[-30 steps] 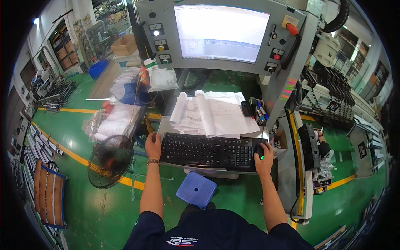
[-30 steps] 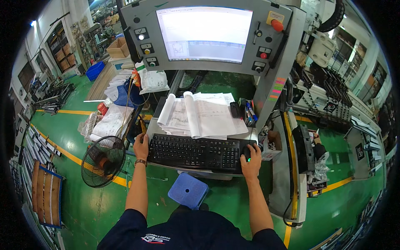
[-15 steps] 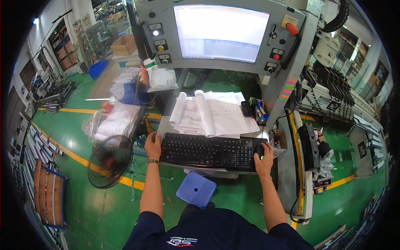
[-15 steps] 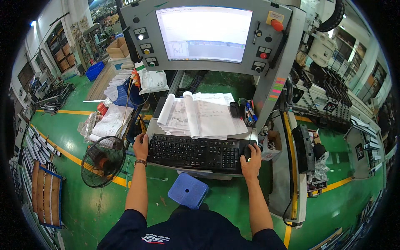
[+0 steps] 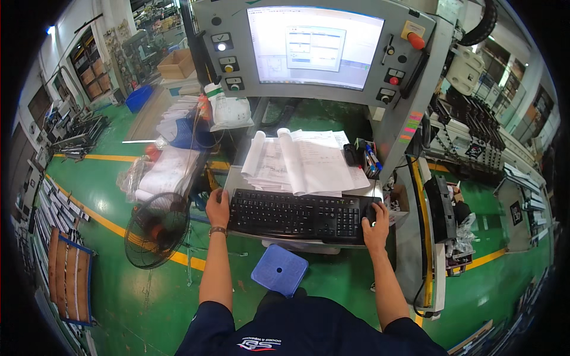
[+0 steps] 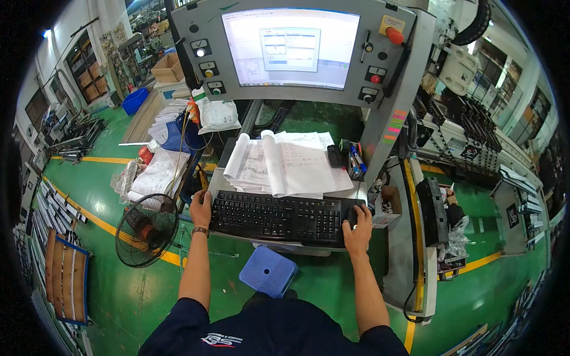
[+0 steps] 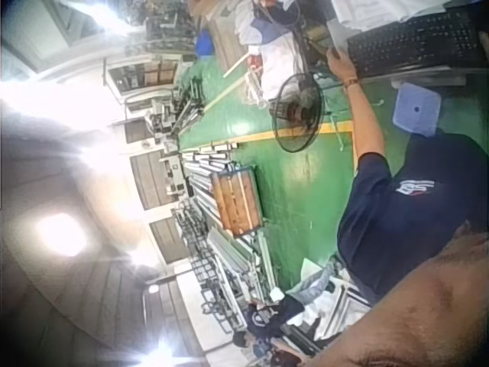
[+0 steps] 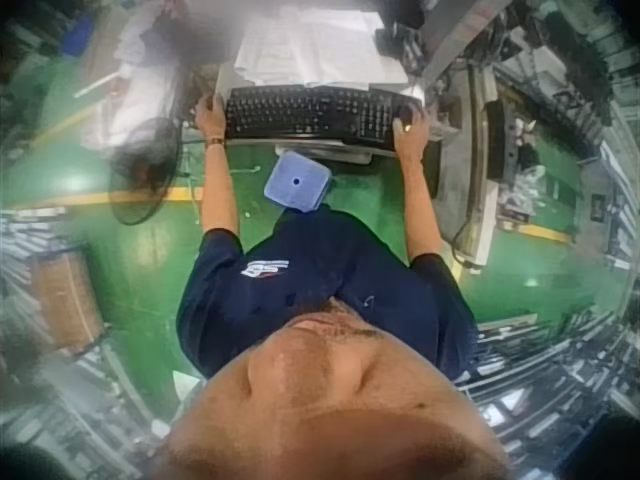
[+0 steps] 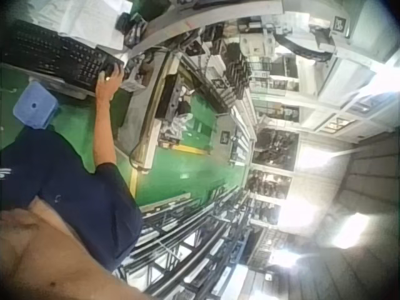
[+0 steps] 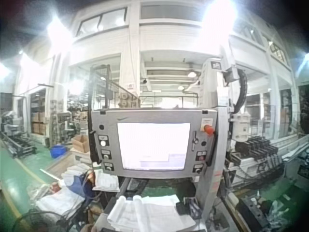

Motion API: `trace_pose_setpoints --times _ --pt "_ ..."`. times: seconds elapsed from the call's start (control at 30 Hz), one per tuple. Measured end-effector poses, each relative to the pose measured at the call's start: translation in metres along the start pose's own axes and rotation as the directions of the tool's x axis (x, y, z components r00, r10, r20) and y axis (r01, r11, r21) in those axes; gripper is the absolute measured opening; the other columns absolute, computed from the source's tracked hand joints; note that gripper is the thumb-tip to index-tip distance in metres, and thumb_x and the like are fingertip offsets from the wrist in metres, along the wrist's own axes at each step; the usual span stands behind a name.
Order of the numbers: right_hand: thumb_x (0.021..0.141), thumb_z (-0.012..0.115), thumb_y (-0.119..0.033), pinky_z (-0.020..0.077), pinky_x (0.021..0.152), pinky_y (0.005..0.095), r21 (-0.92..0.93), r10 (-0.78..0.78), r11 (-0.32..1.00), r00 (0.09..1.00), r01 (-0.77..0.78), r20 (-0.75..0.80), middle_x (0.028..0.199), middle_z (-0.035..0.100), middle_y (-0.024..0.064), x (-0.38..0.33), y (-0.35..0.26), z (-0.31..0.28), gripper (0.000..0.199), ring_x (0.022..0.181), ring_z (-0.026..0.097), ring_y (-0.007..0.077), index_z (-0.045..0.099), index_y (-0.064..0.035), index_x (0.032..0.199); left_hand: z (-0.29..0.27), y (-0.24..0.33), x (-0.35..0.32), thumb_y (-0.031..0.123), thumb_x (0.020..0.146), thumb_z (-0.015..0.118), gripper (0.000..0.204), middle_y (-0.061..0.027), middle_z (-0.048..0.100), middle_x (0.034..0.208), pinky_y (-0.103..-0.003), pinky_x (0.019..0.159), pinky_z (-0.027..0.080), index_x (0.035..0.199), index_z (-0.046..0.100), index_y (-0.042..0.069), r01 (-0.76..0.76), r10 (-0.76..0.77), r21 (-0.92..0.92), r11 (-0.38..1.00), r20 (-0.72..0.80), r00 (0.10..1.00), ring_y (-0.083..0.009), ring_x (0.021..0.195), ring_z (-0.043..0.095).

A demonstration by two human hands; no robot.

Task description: The person operates a computer terminal using a keyboard and mouse, presses a button on the control panel, and places a metal profile onto a machine bed by hand.

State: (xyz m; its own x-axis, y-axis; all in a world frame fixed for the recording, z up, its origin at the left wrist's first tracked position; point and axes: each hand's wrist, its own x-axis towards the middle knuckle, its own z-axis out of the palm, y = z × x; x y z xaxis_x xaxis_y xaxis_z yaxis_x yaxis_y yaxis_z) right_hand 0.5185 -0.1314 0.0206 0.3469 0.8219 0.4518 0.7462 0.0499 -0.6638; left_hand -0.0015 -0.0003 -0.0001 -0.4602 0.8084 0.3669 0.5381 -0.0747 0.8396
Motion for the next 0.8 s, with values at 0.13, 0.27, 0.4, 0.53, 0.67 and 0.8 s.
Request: trace_pose_setpoints --times 0.13,0.27,0.4,0.53,0.67,0.8 --pt "0.091 0.073 -0.015 0.0433 0.119 0.0542 -0.015 0.007 1.000 1.000 -0.007 0.008 0.158 0.051 0.0227 -0.0003 0.0034 -0.0002 0.056 0.144 0.051 0.0457 0.063 -0.0039 0.145 0.0016 0.0026 -0.0018 0.028 0.104 0.075 0.033 -0.0203 0.080 0.111 -0.042 0.094 0.059 0.120 0.076 -0.001 0.009 -0.009 -0.006 1.000 0.000 1.000 -0.0338 0.104 0.078" --pt "0.092 0.073 -0.014 0.0425 0.120 0.0546 -0.032 -0.019 0.999 1.000 0.019 0.004 0.159 0.051 0.0230 -0.0003 0.0070 -0.0009 0.055 0.145 0.050 0.0459 0.063 -0.0041 0.146 0.0030 0.0068 -0.0029 0.028 0.104 0.075 0.033 -0.0204 0.080 0.112 -0.042 0.095 0.058 0.120 0.075 -0.001 0.027 -0.027 -0.004 1.000 0.010 1.000 -0.0339 0.106 0.077" --pt "0.092 0.073 -0.014 0.0426 0.119 0.0550 -0.027 -0.007 1.000 1.000 0.007 0.016 0.159 0.050 0.0229 0.0003 0.0040 0.0016 0.055 0.145 0.050 0.0460 0.063 -0.0037 0.145 -0.0003 0.0033 -0.0010 0.028 0.104 0.075 0.034 -0.0201 0.080 0.113 -0.041 0.095 0.058 0.121 0.075 -0.001 0.013 -0.013 0.021 1.000 0.001 1.000 -0.0334 0.106 0.077" --pt "0.093 0.073 -0.014 0.0428 0.119 0.0552 -0.028 -0.009 1.000 1.000 0.010 0.011 0.159 0.050 0.0229 0.0020 0.0060 0.0023 0.055 0.144 0.050 0.0464 0.063 -0.0036 0.145 0.0022 0.0056 -0.0009 0.028 0.104 0.075 0.035 -0.0197 0.081 0.113 -0.041 0.096 0.058 0.123 0.075 -0.001 0.020 -0.020 -0.028 0.999 0.007 1.000 -0.0329 0.106 0.077" --pt "0.094 0.074 -0.015 0.0430 0.119 0.0553 -0.022 -0.011 1.000 1.000 0.011 0.012 0.159 0.049 0.0236 0.0033 0.0031 0.0003 0.055 0.144 0.050 0.0471 0.062 -0.0028 0.146 0.0010 0.0088 -0.0001 0.029 0.104 0.074 0.035 -0.0202 0.081 0.113 -0.041 0.096 0.058 0.123 0.075 -0.001 0.028 -0.028 0.007 1.000 0.013 1.000 -0.0333 0.107 0.077" --pt "0.095 0.074 -0.016 0.0431 0.119 0.0551 -0.003 -0.037 0.999 0.999 0.037 -0.009 0.160 0.049 0.0242 0.0028 -0.0010 0.0000 0.056 0.144 0.050 0.0476 0.060 -0.0018 0.147 -0.0004 0.0029 -0.0011 0.028 0.104 0.074 0.034 -0.0207 0.080 0.112 -0.043 0.096 0.058 0.122 0.076 -0.001 0.007 -0.007 0.036 0.999 0.002 1.000 -0.0351 0.106 0.077"
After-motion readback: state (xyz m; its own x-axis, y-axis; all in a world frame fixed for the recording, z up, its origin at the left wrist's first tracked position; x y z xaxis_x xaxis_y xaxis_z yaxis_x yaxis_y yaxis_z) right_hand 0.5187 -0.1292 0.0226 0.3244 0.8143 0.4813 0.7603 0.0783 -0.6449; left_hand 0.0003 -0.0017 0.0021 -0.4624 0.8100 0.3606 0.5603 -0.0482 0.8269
